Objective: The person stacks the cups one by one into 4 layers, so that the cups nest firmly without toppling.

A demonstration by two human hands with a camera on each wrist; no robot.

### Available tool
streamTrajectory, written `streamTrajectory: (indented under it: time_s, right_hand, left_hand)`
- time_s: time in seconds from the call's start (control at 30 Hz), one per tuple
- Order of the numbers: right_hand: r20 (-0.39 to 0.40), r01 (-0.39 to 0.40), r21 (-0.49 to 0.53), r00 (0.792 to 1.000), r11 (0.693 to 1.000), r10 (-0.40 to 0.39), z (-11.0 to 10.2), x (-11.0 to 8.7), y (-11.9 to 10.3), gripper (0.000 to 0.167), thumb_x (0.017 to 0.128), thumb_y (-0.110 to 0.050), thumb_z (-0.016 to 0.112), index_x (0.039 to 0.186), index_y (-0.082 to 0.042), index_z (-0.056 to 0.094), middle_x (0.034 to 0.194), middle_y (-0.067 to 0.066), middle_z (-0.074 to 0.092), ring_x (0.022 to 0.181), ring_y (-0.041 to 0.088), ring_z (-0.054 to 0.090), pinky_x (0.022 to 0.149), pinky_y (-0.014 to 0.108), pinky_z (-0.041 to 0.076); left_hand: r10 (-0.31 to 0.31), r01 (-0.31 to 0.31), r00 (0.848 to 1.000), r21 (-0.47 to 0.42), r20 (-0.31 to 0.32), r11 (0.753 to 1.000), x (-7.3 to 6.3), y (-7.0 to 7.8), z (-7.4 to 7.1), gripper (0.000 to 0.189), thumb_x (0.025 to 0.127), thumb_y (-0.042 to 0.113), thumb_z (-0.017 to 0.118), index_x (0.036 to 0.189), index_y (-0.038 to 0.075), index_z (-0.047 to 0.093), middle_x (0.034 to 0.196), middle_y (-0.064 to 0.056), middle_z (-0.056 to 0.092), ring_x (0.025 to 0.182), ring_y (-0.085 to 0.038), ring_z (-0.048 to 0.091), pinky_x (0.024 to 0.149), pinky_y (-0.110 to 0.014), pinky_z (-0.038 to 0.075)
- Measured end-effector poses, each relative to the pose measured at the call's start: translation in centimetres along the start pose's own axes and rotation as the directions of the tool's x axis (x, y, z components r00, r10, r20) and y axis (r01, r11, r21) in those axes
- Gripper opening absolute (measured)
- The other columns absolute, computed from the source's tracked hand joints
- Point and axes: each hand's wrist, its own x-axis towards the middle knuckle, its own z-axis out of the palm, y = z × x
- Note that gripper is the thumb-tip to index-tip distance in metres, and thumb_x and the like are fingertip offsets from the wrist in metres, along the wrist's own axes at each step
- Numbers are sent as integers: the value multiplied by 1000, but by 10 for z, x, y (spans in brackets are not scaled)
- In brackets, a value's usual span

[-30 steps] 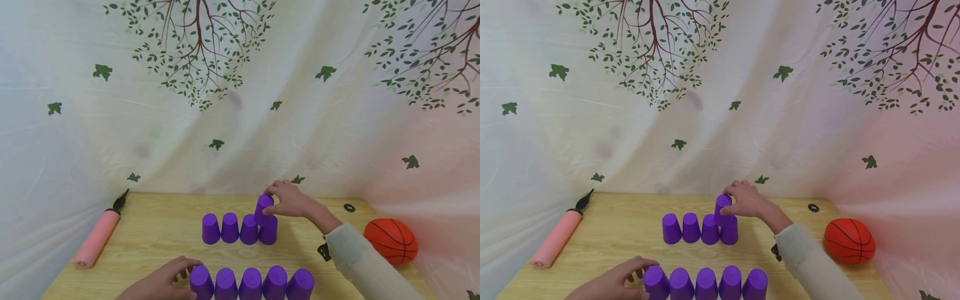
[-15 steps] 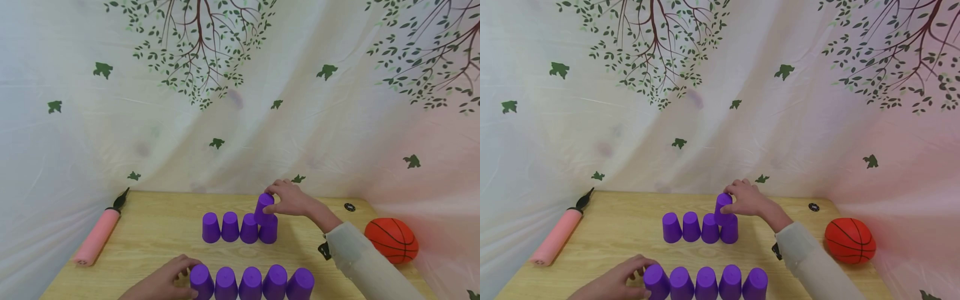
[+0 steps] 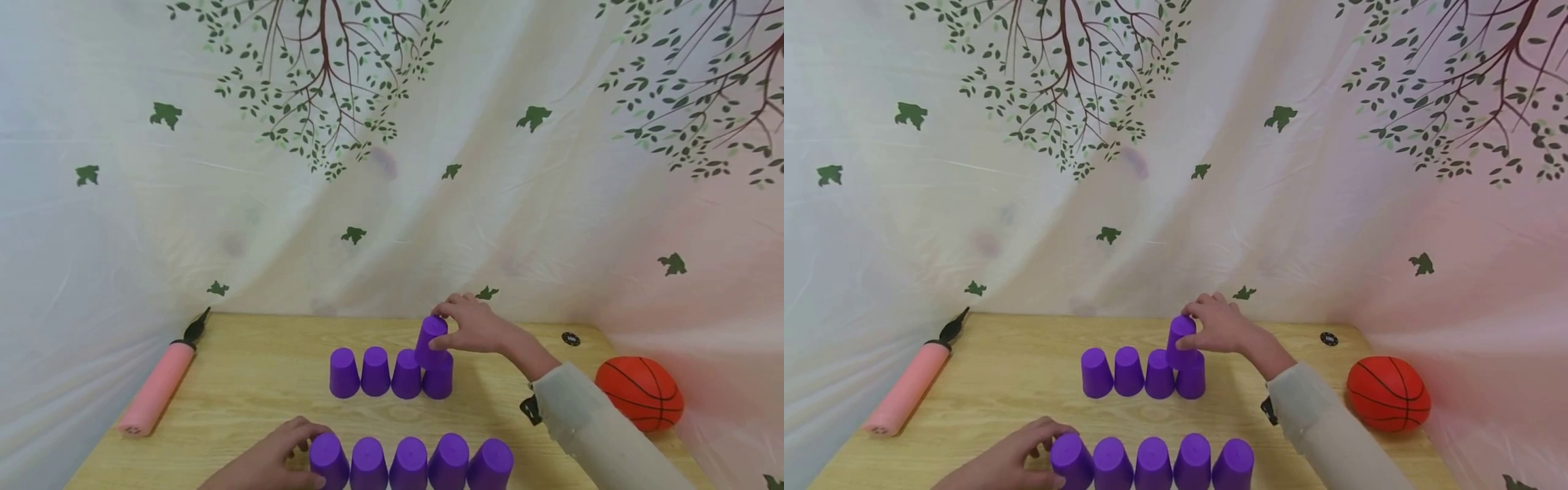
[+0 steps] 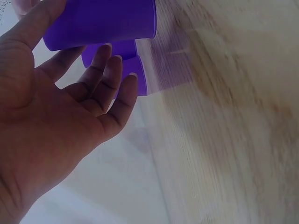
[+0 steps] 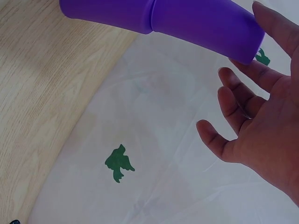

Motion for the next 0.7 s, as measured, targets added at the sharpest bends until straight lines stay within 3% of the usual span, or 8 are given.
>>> streamTrajectory:
  time_s: [0.27,0.5,0.7]
  right_hand:
    - [-6,2,-13,1000,1000,-2,-2,0,-1,49,84,-46,74,121,-13,67,120,11,61,109,30,51,89,55,43]
    - [-1,11,-8,1000,1000,-11,-3,0,-2,48,85,-45,74,120,-13,67,119,11,61,109,30,51,88,54,43]
    - [0,4,-4,1000,1000,-4,-2,0,-2,47,85,-44,73,120,-13,67,120,11,61,110,31,51,89,56,43]
  left_hand:
    - [-25,25,1000,0,-8,1000,1,2,0,45,90,38,75,132,30,60,119,2,57,102,-3,49,82,-26,46]
    - [13,-12,999,36,-31,999,0,-1,1,46,89,39,75,131,28,61,118,3,58,103,-1,50,83,-26,47]
    - [-4,4,1000,2,-27,1000,-1,-2,2,46,89,38,75,132,28,61,119,1,58,102,-1,50,82,-25,46]
